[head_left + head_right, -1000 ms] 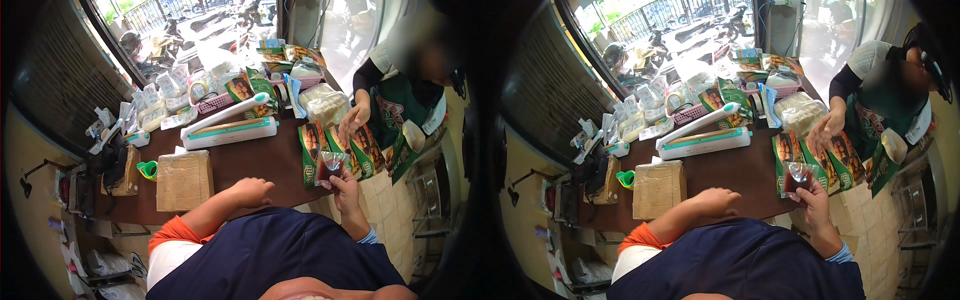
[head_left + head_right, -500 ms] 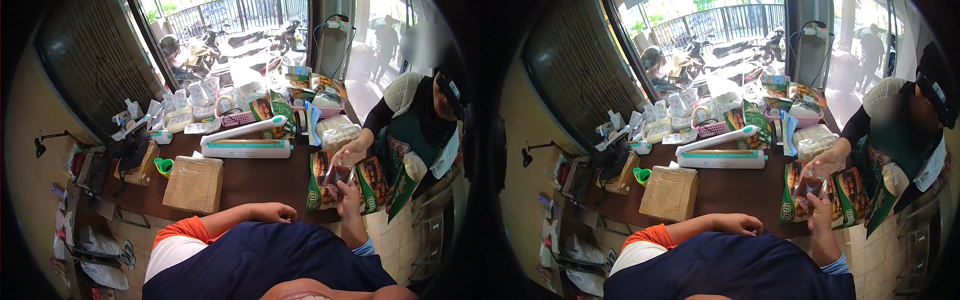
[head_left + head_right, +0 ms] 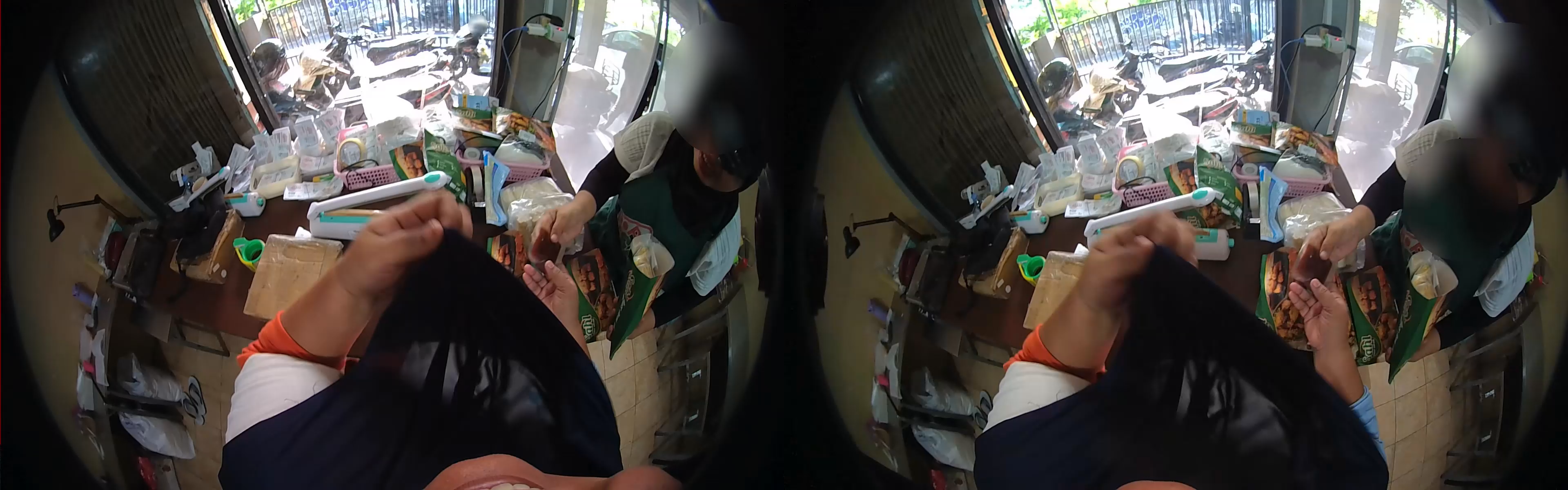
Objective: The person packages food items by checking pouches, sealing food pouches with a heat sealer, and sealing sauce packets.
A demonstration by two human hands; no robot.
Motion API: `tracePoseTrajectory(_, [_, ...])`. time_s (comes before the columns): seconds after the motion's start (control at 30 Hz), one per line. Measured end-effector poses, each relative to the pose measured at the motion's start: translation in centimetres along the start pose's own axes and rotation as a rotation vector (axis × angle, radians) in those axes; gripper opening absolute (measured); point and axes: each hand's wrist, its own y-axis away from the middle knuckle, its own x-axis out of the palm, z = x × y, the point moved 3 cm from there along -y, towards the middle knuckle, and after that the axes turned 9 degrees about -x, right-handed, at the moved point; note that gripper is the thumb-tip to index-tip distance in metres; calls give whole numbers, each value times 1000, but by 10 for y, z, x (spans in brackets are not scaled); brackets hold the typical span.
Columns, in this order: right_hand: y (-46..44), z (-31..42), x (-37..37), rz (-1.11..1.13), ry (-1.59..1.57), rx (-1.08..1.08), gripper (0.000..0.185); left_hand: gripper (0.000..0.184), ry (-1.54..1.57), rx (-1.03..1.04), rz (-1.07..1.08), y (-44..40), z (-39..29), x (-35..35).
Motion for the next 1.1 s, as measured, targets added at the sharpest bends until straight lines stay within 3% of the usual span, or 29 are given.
tracePoseTrajectory(0.13, [14, -2, -21, -15, 40, -11, 34, 25, 199, 348, 193, -1, -52, 46])
tracePoseTrajectory(0.3, [81, -39, -92, -196, 181, 177, 30, 23, 222, 529, 348, 13, -73, 98])
tracePoseTrajectory(0.37, [103, -56, -134, -241, 166, 316, 26, 22, 189, 525, 356, 12, -70, 109])
tracePoseTrajectory(0.47, [124, -86, -193, -334, 240, 303, 25, 21, 181, 481, 341, 3, -54, 107])
tracePoseTrajectory(0.63, [131, -73, -159, -335, 155, 249, 23, 20, 178, 358, 310, -23, -10, 103])
tracePoseTrajectory(0.97, [136, -58, -133, -275, 444, 103, 24, 20, 165, 223, 311, -43, 27, 96])
tracePoseTrajectory(1.1, [148, -69, -144, -340, 581, 174, 25, 20, 167, 198, 294, -47, 35, 94])
